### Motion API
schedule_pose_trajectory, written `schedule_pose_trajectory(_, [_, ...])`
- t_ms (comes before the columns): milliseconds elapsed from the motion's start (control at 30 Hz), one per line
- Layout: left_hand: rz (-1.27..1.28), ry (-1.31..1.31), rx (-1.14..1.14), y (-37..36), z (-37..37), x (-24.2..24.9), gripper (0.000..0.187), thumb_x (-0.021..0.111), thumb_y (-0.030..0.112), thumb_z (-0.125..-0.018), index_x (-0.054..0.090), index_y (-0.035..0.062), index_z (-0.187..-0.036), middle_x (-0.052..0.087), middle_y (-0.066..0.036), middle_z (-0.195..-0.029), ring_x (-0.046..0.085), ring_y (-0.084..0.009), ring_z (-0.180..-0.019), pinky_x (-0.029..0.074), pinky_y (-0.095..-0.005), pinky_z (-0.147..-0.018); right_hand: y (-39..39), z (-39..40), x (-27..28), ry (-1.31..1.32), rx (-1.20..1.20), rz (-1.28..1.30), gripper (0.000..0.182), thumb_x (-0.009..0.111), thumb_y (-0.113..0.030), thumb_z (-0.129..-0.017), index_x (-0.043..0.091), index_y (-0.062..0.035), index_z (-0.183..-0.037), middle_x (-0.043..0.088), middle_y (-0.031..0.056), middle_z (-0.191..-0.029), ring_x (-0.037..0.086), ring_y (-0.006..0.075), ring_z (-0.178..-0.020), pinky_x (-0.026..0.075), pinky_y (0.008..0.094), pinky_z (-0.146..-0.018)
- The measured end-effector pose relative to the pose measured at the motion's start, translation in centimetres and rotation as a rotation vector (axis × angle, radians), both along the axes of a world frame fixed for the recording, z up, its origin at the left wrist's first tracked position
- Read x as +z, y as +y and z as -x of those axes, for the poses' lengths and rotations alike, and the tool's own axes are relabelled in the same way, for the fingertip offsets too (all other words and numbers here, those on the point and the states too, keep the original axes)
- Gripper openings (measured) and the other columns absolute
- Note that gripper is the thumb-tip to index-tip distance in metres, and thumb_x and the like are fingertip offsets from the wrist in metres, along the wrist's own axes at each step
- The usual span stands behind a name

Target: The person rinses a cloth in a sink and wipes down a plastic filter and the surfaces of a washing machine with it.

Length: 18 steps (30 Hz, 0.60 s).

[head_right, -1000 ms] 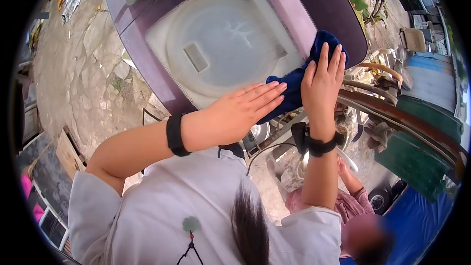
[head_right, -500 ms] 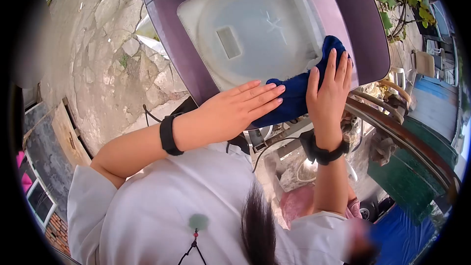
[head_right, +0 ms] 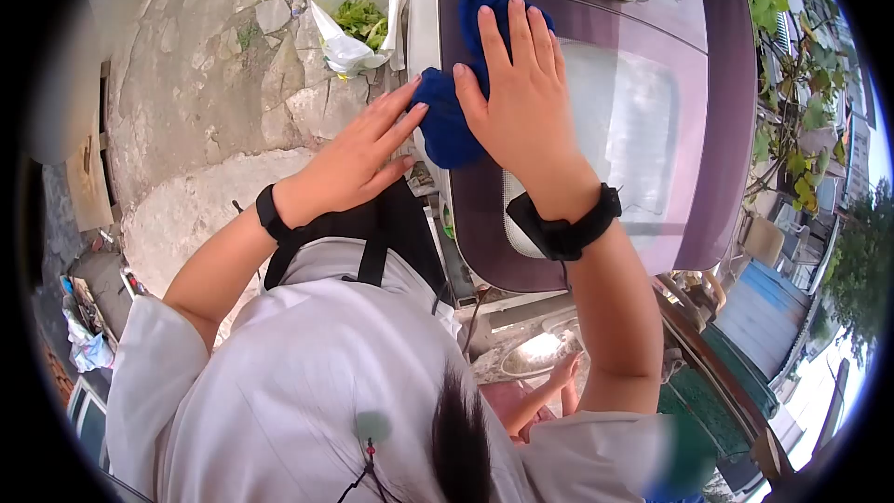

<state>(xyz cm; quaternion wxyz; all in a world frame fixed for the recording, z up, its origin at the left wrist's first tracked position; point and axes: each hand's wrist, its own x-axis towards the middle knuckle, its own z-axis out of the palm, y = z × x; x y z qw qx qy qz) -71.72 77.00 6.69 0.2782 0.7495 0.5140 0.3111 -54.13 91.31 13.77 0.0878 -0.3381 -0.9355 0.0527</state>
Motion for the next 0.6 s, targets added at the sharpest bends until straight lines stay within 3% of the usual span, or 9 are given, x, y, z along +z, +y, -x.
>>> schedule_pose_trajectory(67, [-0.002, -0.167, 0.048, 1.0, -0.2, -1.5, 0.069, 0.055, 0.021, -0.097, 0.021, -0.0007, -0.152, 0.013, -0.028, -0.158, 0.025, -0.0421, -0.144, 0.026, -0.0451, -0.117, 1.4, 1.9, -0.3, -0.003, 0.008, -0.013, 0.061, 0.06, -0.03, -0.093, 0.043, 0.0003, -0.143, 0.037, 0.0295, -0.148, 0.033, 0.0454, -0.138, 0.027, 0.0525, -0.114])
schedule_pose_trajectory(233, [0.047, -0.342, -0.141, -2.2, -2.1, -3.4, 0.069, 0.055, 0.027, -0.098, 0.023, -0.0082, -0.148, 0.009, -0.035, -0.156, 0.034, -0.0452, -0.138, 0.034, -0.0442, -0.113, -3.3, 0.2, 2.0, -0.173, 0.06, 0.158, 0.065, 0.06, -0.029, -0.092, 0.038, 0.0005, -0.146, 0.029, 0.0295, -0.152, 0.027, 0.0476, -0.141, 0.026, 0.0543, -0.114])
schedule_pose_trajectory(400, [0.211, -0.321, -0.381, -3.5, -1.8, -4.6, 0.064, 0.05, 0.031, -0.1, 0.029, -0.0083, -0.146, 0.012, -0.035, -0.155, 0.037, -0.043, -0.137, 0.036, -0.0438, -0.111, -7.3, -0.6, 3.4, -0.294, 0.113, 0.282, 0.098, 0.077, -0.031, -0.075, 0.025, 0.0028, -0.151, 0.018, 0.0334, -0.154, 0.022, 0.0514, -0.142, 0.024, 0.0576, -0.113])
schedule_pose_trajectory(500, [0.012, -0.304, -0.26, -2.6, -2.3, -6.4, 0.061, 0.052, 0.031, -0.099, 0.034, -0.012, -0.139, 0.027, -0.037, -0.147, 0.045, -0.0434, -0.13, 0.042, -0.0439, -0.106, -4.0, 1.8, 3.4, -0.313, 0.1, 0.275, 0.106, 0.08, -0.03, -0.068, 0.024, 0.0026, -0.151, 0.016, 0.0335, -0.155, 0.021, 0.0509, -0.142, 0.025, 0.0573, -0.113])
schedule_pose_trajectory(533, [0.091, -0.343, -0.243, -1.6, -1.8, -6.0, 0.064, 0.047, 0.034, -0.102, 0.031, -0.014, -0.141, 0.025, -0.038, -0.148, 0.037, -0.0445, -0.135, 0.036, -0.0449, -0.111, -2.7, 2.7, 3.1, -0.306, 0.08, 0.239, 0.105, 0.08, -0.031, -0.069, 0.024, 0.003, -0.151, 0.017, 0.0337, -0.155, 0.021, 0.0514, -0.142, 0.026, 0.0566, -0.113])
schedule_pose_trajectory(600, [0.106, -0.397, -0.021, 1.1, -1.7, -5.6, 0.064, 0.045, 0.032, -0.102, 0.026, -0.0116, -0.145, 0.015, -0.038, -0.152, 0.035, -0.0461, -0.136, 0.031, -0.045, -0.114, 0.1, 4.3, 1.8, -0.235, 0.046, 0.161, 0.101, 0.079, -0.031, -0.073, 0.024, 0.0042, -0.15, 0.019, 0.0344, -0.153, 0.021, 0.0518, -0.141, 0.027, 0.0549, -0.113])
